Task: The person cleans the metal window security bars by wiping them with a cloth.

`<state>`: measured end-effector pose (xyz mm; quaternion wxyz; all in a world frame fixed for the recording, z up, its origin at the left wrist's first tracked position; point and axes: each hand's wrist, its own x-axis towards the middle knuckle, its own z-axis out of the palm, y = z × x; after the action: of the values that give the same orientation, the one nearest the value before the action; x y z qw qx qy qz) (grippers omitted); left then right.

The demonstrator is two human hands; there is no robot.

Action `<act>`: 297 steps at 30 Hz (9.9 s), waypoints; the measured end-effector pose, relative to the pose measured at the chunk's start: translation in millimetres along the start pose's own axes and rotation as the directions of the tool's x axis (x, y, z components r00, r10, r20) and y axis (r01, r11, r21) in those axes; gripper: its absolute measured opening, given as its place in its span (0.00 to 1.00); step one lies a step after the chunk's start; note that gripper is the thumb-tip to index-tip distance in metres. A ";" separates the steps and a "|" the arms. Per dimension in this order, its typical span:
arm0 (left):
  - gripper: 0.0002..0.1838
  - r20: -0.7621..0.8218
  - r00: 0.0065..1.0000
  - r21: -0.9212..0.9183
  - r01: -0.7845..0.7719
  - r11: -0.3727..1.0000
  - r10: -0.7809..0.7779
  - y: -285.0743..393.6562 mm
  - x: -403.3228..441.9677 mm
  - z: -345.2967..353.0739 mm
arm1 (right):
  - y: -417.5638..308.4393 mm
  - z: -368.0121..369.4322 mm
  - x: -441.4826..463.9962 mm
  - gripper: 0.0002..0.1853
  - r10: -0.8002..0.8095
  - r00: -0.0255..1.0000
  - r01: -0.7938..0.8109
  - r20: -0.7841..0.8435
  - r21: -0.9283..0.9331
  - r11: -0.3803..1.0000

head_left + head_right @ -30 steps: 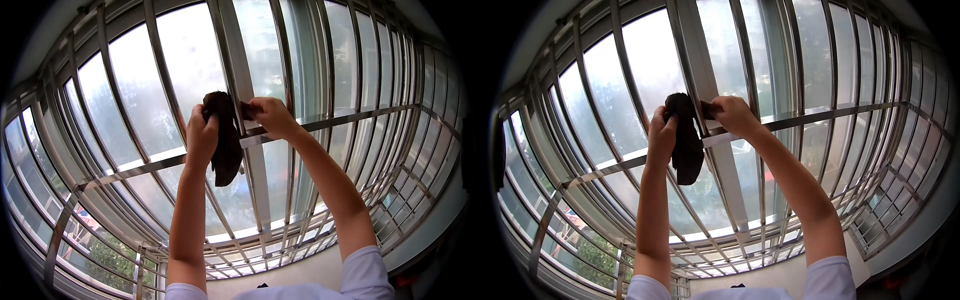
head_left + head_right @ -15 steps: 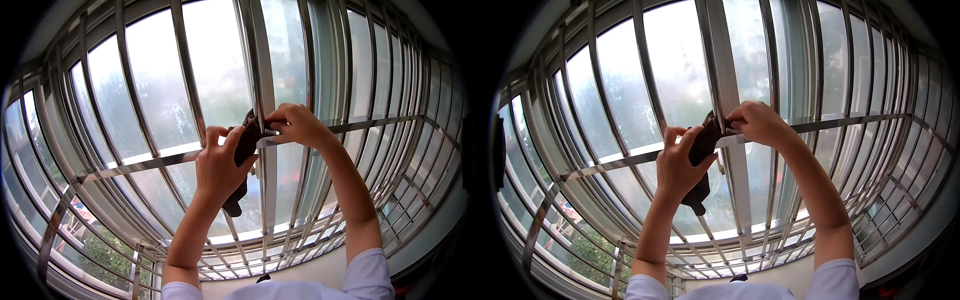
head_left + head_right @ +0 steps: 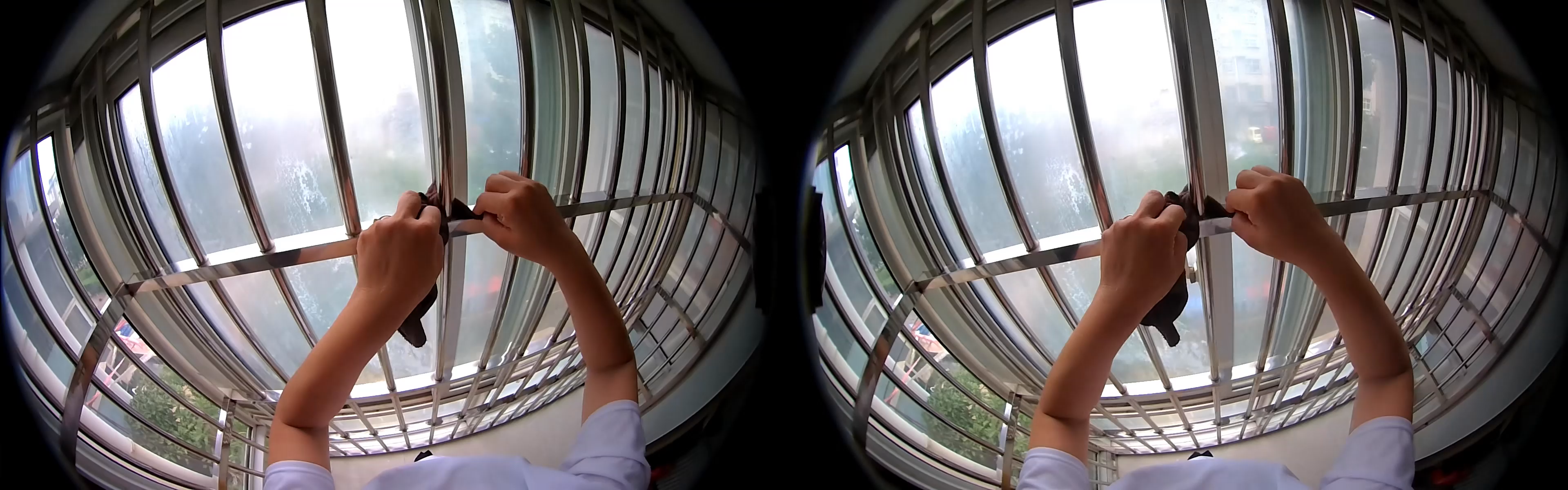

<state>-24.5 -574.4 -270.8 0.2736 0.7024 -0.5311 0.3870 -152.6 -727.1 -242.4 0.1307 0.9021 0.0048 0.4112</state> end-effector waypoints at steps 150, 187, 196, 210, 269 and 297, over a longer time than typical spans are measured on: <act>0.11 -0.278 0.948 -0.682 -0.084 0.726 -0.152 145.9 129.2 138.4 | 219.0 -11.5 -88.1 0.12 0.469 0.872 -0.376 0.141 0.807 0.456; 0.18 0.000 0.997 0.018 -0.075 0.997 0.075 168.0 45.3 102.7 | 164.3 -62.4 -96.7 0.04 0.231 0.962 -0.227 0.145 -0.045 0.973; 0.12 -0.105 0.990 -0.479 0.029 0.877 -0.090 159.7 68.2 98.8 | 220.8 -81.3 -138.0 0.09 0.435 0.854 -0.313 -0.285 0.387 0.867; 0.12 -0.064 0.998 -0.808 -0.054 0.587 0.004 228.1 140.8 155.7 | 281.8 -52.1 -157.0 0.21 0.489 0.871 -0.392 0.040 0.656 0.645; 0.08 -0.139 0.979 -0.361 -0.187 0.914 0.146 239.5 81.5 180.7 | 235.8 -84.3 -145.3 0.07 0.500 0.862 -0.488 0.079 -0.136 0.862; 0.07 -0.155 0.949 -0.360 0.204 0.911 -0.273 351.2 192.2 235.3 | 390.7 -91.9 -176.7 0.15 0.225 0.950 -0.311 0.215 0.669 0.675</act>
<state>-275.2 -964.7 -249.4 0.4882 0.6617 -0.4691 0.3223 -376.5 -1103.6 -221.9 -0.2792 0.8975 0.0190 0.3410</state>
